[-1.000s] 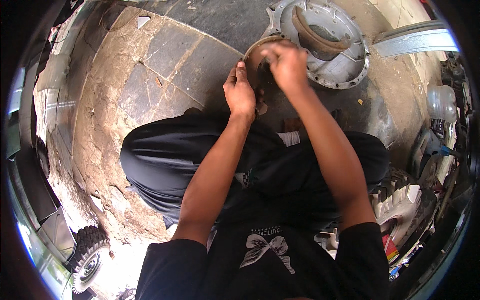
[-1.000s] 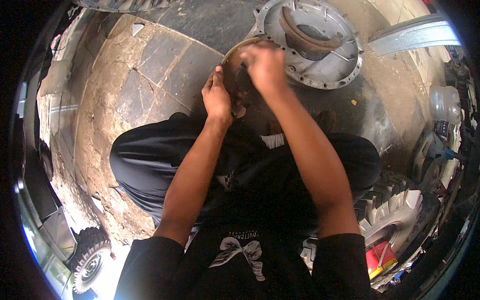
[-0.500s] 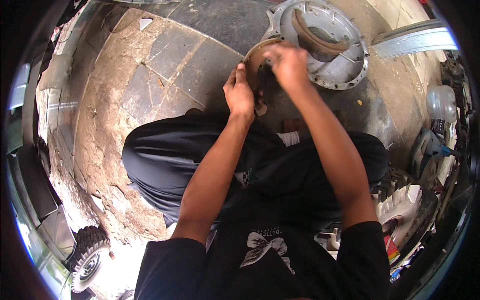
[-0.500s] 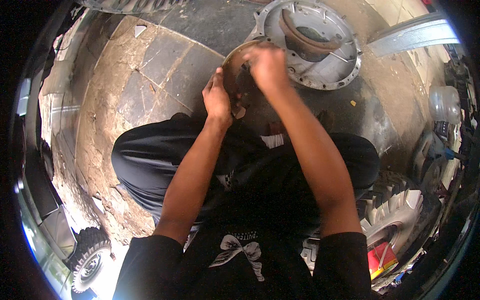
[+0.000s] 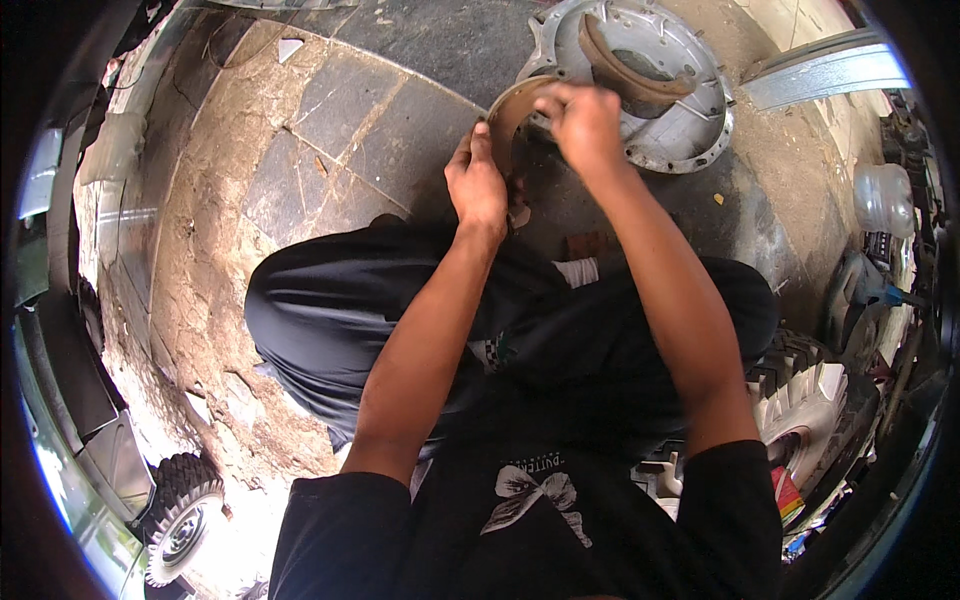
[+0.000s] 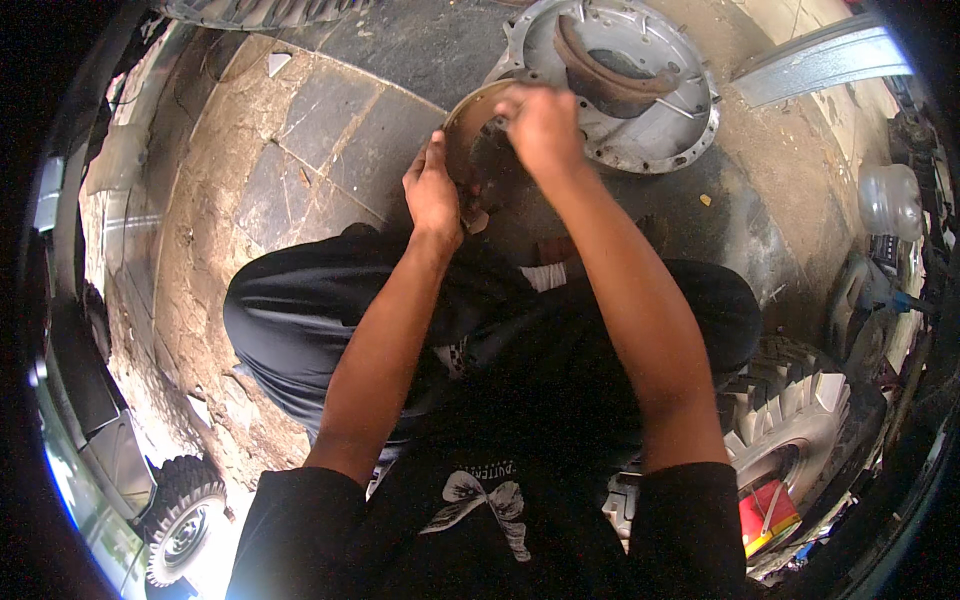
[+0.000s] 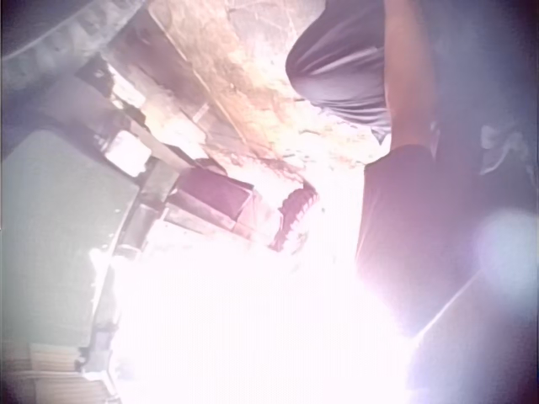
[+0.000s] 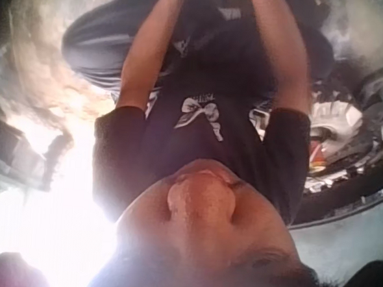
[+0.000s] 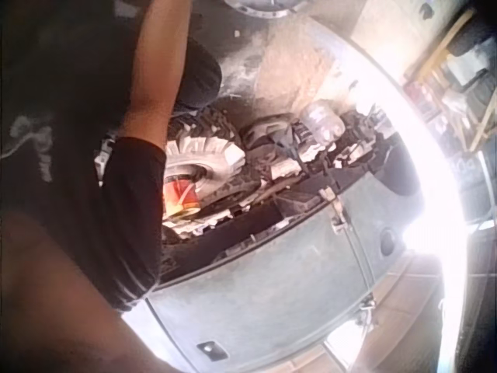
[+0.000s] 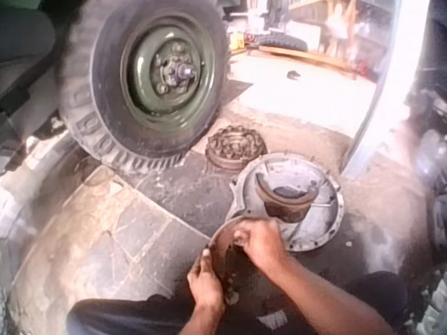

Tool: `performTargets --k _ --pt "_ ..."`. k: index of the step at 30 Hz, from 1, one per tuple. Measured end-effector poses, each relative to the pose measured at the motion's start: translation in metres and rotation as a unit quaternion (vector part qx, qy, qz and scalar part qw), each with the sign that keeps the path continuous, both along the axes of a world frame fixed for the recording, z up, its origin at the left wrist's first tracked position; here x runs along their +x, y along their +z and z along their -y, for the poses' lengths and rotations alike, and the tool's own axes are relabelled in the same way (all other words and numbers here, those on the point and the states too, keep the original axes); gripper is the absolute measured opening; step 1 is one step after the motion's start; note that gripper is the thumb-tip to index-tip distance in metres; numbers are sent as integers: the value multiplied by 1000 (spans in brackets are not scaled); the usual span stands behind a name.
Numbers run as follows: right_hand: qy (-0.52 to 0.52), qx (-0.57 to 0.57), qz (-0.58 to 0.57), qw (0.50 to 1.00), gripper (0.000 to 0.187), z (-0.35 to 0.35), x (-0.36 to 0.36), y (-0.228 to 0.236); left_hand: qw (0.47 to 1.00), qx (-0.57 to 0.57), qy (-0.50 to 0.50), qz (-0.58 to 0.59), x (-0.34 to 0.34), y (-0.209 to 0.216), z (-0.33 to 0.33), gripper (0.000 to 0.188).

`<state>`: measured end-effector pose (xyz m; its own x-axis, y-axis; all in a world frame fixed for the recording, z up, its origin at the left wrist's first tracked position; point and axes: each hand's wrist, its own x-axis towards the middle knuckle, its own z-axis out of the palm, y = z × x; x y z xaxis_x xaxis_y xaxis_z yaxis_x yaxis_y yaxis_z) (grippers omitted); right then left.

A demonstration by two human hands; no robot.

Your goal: The person sits on the floor and assembles brake shoes into a brake drum housing. They repeatedly pick up curved brake shoes, align them with the metal backing plate, and press them into place by hand.

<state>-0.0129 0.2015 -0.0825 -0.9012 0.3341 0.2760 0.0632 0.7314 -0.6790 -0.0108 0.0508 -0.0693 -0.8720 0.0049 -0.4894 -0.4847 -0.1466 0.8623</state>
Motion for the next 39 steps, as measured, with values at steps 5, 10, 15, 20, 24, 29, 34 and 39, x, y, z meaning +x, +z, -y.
performTargets --k 5,10,15,20,24,29,34,39 --pt "126 -7 -142 982 8 38 16 2 998 32 -1 44 3 -3 8 42" --pt "95 11 -94 991 9 28 7 -5 999 29 16 25 0 -26 7 42" --pt "32 46 -67 996 9 13 -2 -3 998 48 -6 30 -1 -4 5 43" --pt "148 30 -136 979 8 34 12 -6 996 65 10 54 2 -6 7 42" --pt "78 48 -122 988 11 25 3 -6 999 37 -1 39 -1 -13 11 40" --pt "68 49 -92 992 10 13 -3 -7 996 75 -16 55 -1 -4 8 39" --pt "169 -5 -98 981 11 40 19 5 995 67 -18 78 0 -13 16 39" --pt "-23 -171 -16 985 16 14 27 37 973 206 -43 95 -3 -13 26 42"
